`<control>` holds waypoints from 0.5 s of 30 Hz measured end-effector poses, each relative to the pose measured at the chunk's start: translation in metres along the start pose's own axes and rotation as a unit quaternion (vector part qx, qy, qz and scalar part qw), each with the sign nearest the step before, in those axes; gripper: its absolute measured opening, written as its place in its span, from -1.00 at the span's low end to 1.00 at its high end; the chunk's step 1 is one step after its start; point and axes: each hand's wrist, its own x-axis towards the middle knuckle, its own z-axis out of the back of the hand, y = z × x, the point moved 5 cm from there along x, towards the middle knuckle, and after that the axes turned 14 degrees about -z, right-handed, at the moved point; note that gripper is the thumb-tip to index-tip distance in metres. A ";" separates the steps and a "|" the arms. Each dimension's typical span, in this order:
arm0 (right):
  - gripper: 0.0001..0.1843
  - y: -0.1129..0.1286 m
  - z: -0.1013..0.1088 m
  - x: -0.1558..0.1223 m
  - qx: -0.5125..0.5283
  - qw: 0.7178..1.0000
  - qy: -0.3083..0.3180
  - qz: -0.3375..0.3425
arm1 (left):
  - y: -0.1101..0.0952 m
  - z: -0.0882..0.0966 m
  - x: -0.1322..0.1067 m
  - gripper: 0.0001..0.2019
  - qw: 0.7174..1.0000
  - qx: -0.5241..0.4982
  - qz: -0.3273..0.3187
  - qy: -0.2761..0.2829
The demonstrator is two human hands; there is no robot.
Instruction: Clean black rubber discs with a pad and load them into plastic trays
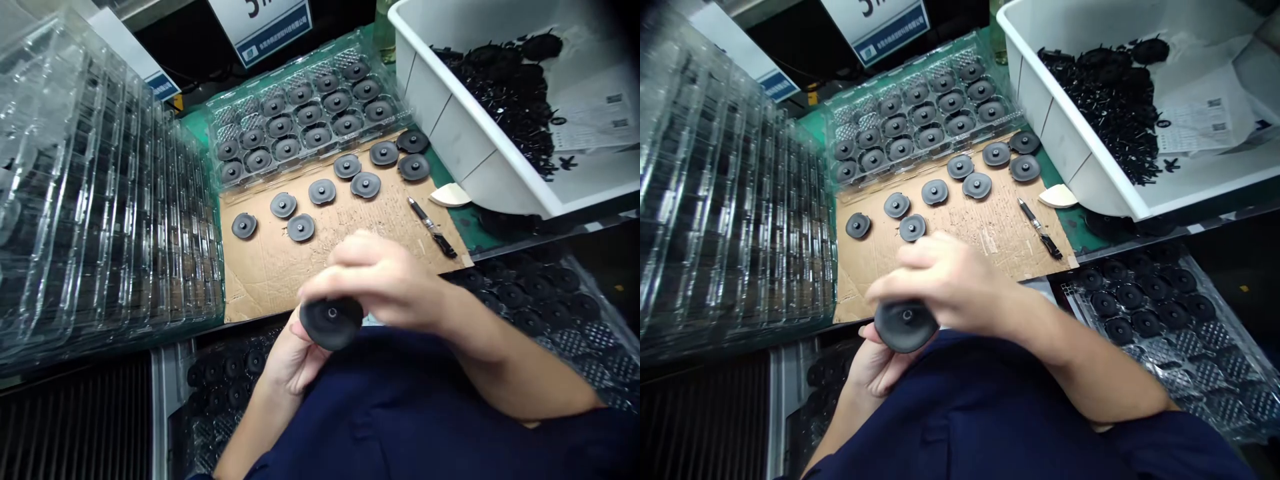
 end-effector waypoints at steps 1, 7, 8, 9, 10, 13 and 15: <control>-0.68 -0.014 -0.001 -0.002 -0.011 0.998 -0.024 -0.052 | -0.002 -0.001 -0.001 -0.41 1.000 -0.009 -0.003 0.016; -0.74 -0.100 -0.045 -0.061 0.027 0.945 -0.054 -0.320 | -0.006 -0.001 -0.001 -0.49 0.997 -0.033 -0.001 0.071; -0.76 -0.106 -0.051 -0.068 0.029 0.943 -0.043 -0.329 | -0.005 -0.001 -0.001 -0.49 0.997 -0.031 0.002 0.073; -0.76 -0.109 -0.053 -0.071 0.030 0.941 -0.041 -0.334 | -0.005 -0.001 0.000 -0.49 0.997 -0.032 0.004 0.076; -0.76 -0.107 -0.049 -0.071 0.030 0.939 -0.050 -0.340 | -0.005 -0.002 0.001 -0.49 0.996 -0.033 0.005 0.081; -0.73 -0.078 -0.020 -0.053 0.038 0.935 -0.116 -0.334 | -0.004 -0.005 0.003 -0.46 0.995 -0.036 0.003 0.093; -0.74 -0.041 -0.001 -0.032 0.046 0.960 -0.137 -0.239 | -0.004 -0.005 0.004 -0.48 0.996 -0.023 0.000 0.083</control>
